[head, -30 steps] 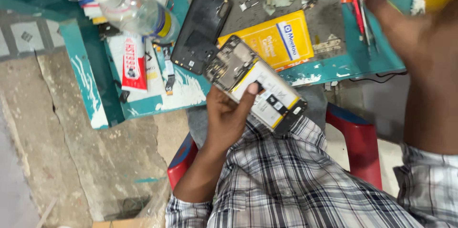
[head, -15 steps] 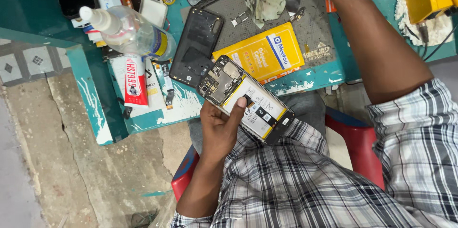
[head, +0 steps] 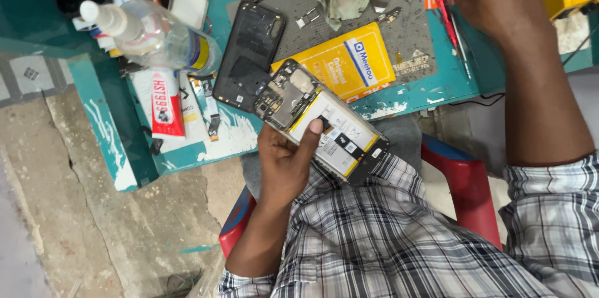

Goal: The person cleans the internal components of a disassembled smartphone, pouring liquid onto the open body, scrubbing it with a brush, and wiping it with a cloth. They then align the back cover and press it onto the phone body while it rests on the workbench.

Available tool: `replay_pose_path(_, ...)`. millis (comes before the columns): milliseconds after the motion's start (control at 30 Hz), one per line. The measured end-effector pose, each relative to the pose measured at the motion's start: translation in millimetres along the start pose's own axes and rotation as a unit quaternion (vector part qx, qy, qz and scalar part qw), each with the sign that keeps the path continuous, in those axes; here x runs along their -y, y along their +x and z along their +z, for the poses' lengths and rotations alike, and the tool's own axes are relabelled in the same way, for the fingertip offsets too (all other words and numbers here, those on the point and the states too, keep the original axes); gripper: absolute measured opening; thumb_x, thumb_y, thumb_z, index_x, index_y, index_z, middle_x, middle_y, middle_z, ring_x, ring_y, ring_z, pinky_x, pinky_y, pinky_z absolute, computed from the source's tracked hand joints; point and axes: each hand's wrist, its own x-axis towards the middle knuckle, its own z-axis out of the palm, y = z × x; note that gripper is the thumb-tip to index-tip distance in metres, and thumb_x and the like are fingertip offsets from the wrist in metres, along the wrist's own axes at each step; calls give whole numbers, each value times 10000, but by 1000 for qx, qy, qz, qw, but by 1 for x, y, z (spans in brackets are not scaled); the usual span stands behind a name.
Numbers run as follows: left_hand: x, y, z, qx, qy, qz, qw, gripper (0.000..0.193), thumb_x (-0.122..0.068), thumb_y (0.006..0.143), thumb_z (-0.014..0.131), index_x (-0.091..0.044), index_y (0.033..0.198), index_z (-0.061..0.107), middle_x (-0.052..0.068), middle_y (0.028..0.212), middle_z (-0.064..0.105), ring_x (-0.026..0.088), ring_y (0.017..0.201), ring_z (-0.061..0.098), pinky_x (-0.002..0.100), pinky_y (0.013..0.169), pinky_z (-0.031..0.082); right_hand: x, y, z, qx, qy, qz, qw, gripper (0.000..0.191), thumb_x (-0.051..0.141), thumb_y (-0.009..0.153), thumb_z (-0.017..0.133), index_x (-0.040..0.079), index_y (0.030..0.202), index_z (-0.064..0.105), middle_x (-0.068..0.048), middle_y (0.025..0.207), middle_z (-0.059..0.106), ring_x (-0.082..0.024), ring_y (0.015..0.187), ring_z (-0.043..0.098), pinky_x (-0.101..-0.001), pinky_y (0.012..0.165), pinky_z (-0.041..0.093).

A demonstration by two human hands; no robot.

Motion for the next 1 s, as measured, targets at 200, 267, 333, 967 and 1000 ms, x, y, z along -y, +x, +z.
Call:
replay_pose_path(200,-8,-15,-14,12,-33,16,999,311,24,1019,672,48,1314,576,114,1209,727,154,1102,702,300,967,589,20,-24,15,-34,-106,-1,994,90,-71,1038,564,-46,1111,610,-188,1014,676,-292,892,659,-360,786,528)
replay_pose_path(267,-12,-17,-25,16,-46,17,999,303,14,1028,672,48,1314,579,112,1200,730,154,1095,707,301,967,593,47,-36,19,-54,41,23,997,132,-25,1117,483,-43,1237,536,-152,1068,619,-252,914,623,-329,839,502)
replay_pose_path(333,-13,-18,-34,21,-46,18,999,288,6,1039,674,51,1309,585,112,1195,732,154,1092,709,302,967,594,85,-57,21,-60,87,-30,994,151,-29,1172,425,-30,1309,488,-149,1147,575,-248,969,599,-318,887,484)
replay_pose_path(967,6,-60,-44,11,-37,54,998,311,18,1040,668,50,1325,548,114,1244,700,149,1145,686,290,1004,575,175,-116,65,-15,89,-131,987,360,224,801,935,62,996,678,-56,923,667,-241,906,564,-390,863,384)
replay_pose_path(1000,7,-61,-44,15,-33,56,998,311,23,1041,666,52,1327,547,115,1247,699,150,1149,684,289,1007,571,172,-117,67,-8,106,-127,986,361,212,817,928,67,1022,669,-51,941,668,-224,902,575,-380,864,389)
